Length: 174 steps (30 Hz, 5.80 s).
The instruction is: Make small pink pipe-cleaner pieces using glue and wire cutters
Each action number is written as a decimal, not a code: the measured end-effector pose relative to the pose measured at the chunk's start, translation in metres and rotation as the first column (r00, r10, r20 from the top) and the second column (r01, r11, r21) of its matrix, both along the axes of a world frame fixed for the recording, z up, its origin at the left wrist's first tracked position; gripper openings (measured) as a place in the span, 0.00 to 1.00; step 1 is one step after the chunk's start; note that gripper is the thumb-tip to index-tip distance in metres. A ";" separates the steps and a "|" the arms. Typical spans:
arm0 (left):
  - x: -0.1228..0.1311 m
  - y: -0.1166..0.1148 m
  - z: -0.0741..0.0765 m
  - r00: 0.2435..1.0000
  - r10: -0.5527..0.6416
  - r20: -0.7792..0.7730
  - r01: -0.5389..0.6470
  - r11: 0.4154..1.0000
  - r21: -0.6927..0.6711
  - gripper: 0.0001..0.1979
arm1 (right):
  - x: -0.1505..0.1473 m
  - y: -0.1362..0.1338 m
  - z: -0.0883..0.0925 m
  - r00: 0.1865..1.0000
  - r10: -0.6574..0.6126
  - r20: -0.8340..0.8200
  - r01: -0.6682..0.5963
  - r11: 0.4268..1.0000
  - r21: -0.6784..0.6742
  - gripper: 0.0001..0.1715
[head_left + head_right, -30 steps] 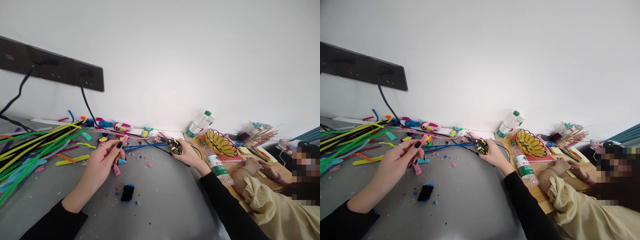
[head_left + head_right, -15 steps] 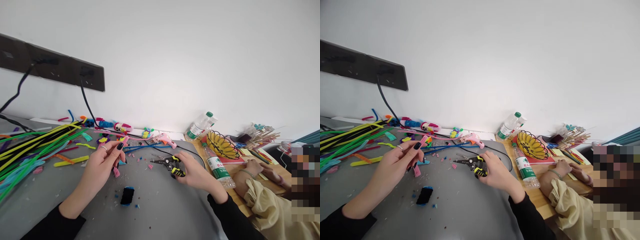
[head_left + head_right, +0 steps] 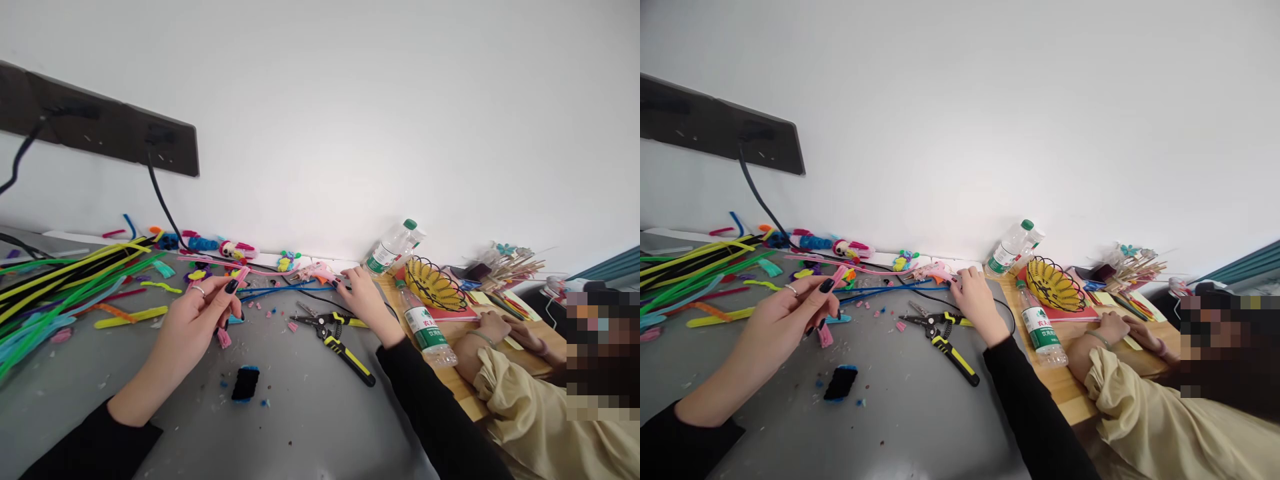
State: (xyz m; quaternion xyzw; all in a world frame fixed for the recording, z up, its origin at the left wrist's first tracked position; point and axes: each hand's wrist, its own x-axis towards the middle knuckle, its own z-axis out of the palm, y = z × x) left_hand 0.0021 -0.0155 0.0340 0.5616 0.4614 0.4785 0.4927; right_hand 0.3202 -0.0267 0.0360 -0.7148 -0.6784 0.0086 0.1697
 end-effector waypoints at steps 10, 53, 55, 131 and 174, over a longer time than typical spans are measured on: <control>-0.002 0.001 0.002 0.999 -0.007 -0.039 0.007 1.000 0.015 0.28 | -0.006 0.019 -0.008 0.998 -0.054 -0.045 0.056 0.997 0.048 0.09; 0.003 -0.002 -0.005 0.977 -0.052 -0.205 0.058 0.998 0.026 0.22 | -0.108 0.001 -0.015 0.165 0.211 -0.963 -0.273 0.949 0.161 0.20; 0.003 -0.002 -0.005 0.978 -0.028 -0.209 0.034 0.999 0.022 0.21 | -0.109 0.000 -0.017 0.171 0.193 -0.966 -0.263 0.954 0.144 0.19; -0.001 0.000 -0.003 0.916 -0.148 -0.374 0.175 0.984 0.038 0.22 | -0.123 -0.014 -0.025 0.768 0.542 -0.341 -0.433 0.832 0.347 0.13; -0.002 0.000 -0.019 0.855 0.044 -0.516 0.287 0.789 0.544 0.14 | -0.129 -0.014 -0.020 0.633 0.380 -0.675 -0.345 0.918 0.194 0.15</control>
